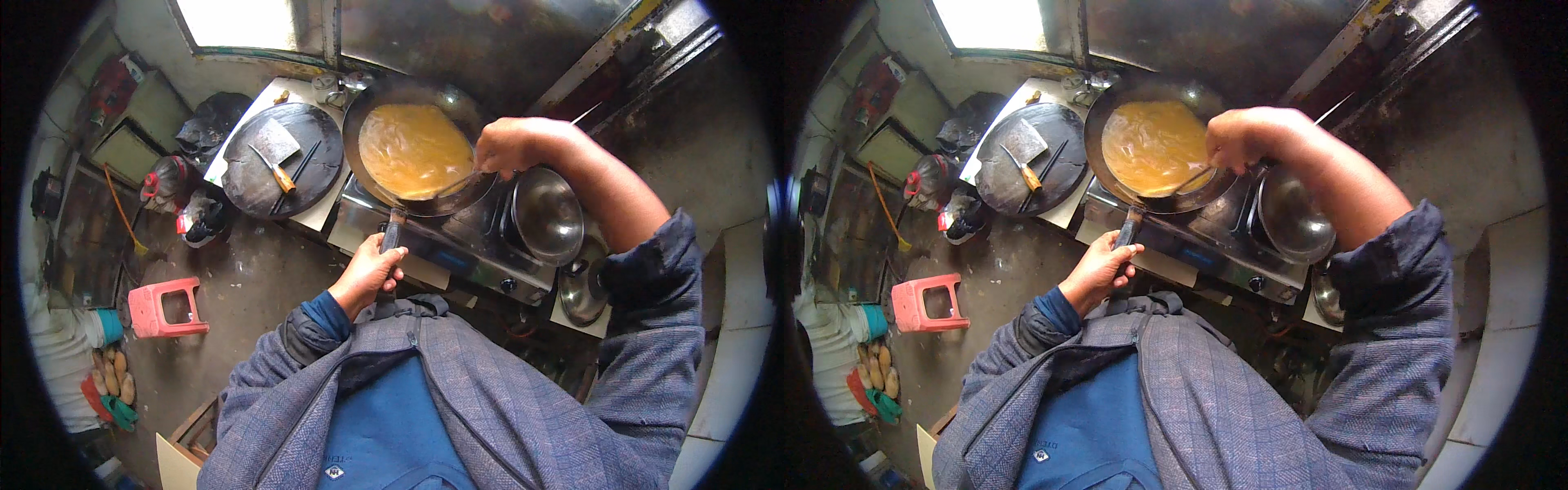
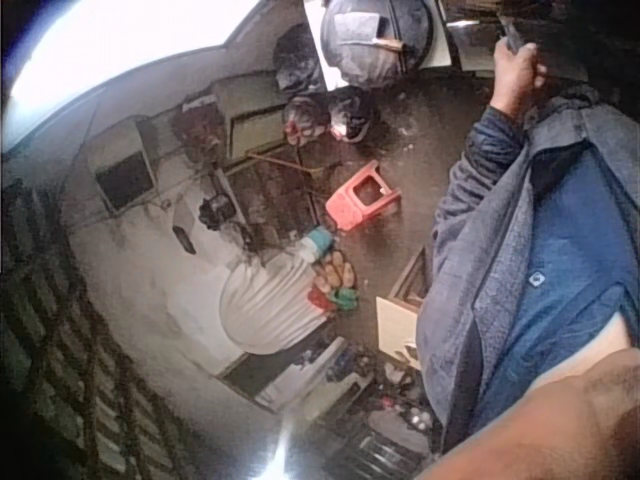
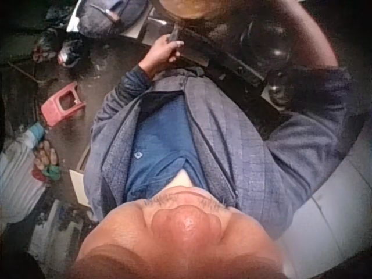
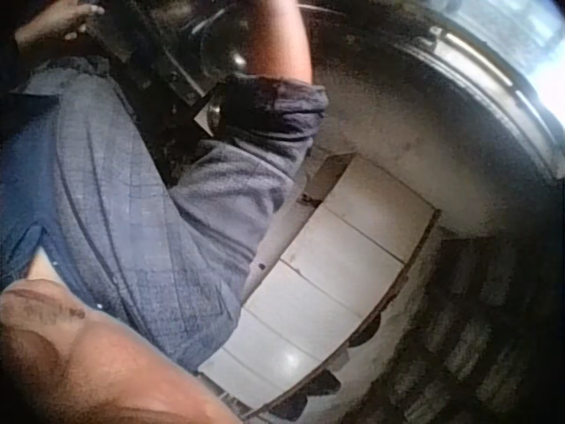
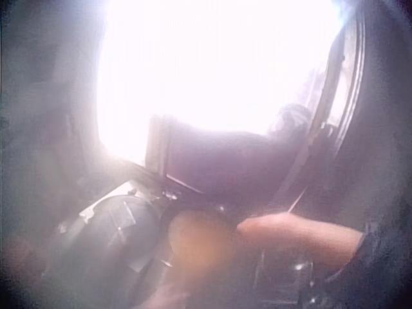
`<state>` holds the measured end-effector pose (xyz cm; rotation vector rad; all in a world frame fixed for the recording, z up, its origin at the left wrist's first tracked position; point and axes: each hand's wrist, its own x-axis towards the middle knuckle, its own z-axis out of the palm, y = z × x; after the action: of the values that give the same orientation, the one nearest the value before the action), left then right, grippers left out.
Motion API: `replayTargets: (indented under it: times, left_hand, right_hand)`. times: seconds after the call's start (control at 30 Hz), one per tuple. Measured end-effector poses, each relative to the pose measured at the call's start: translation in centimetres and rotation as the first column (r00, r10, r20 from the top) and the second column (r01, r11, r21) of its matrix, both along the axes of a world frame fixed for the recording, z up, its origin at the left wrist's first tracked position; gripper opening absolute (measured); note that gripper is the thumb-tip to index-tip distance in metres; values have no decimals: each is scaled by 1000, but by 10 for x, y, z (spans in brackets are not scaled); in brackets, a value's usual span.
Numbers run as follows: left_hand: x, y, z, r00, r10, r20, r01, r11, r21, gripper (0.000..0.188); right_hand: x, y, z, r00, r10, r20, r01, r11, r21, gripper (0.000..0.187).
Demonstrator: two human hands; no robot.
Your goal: The person stirs a simmering orange liquid in a wok with a ladle, adds a spoonful of white powder, and continues stirring. Then the person cuts a hollowed pumpkin half with a knife and carries it outside to feed a dog.
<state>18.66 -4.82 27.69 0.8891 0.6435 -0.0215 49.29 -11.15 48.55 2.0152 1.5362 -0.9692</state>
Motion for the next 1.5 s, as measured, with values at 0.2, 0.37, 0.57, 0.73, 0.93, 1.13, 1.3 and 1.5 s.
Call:
replayTargets:
  times: [0.2, 0.37, 0.57, 0.73, 0.93, 1.13, 1.3, 1.5]
  left_hand:
    - [0, 1, 3, 1000, -22, -14, 23, 1000, 20, 46]
    - [2, 0, 11, 999, -32, -32, 34, 998, 45, 46]
    - [0, -1, 11, 1000, -22, -15, 22, 999, 25, 44]
    - [-1, 0, 6, 998, -44, -37, 45, 998, 39, 41]
    - [0, 0, 5, 998, -39, -54, 40, 999, 32, 37]
    - [1, -1, 6, 999, -32, -11, 32, 999, 13, 45]
    - [1, -1, 9, 998, -23, -52, 25, 999, 34, 46]
    - [1, -1, 9, 998, -14, -53, 16, 999, 34, 45]
  right_hand:
    - [-31, 5, -73, 981, -99, 164, 37, 938, 345, 24]
    - [-42, 16, -90, 936, -79, 344, -75, 908, 412, 22]
    - [-42, 32, -107, 890, -140, 433, -77, 891, 447, 19]
    - [-8, 41, -94, 859, -227, 459, 28, 915, 401, 21]
    - [34, 34, -13, 921, -240, 308, 218, 970, 104, 22]
    - [47, -7, 36, 913, 24, 407, -7, 999, -43, 14]
    - [48, -17, 35, 864, 100, 493, -91, 995, -42, 13]
    - [61, -31, -31, 864, 5, 503, -120, 973, 196, 17]
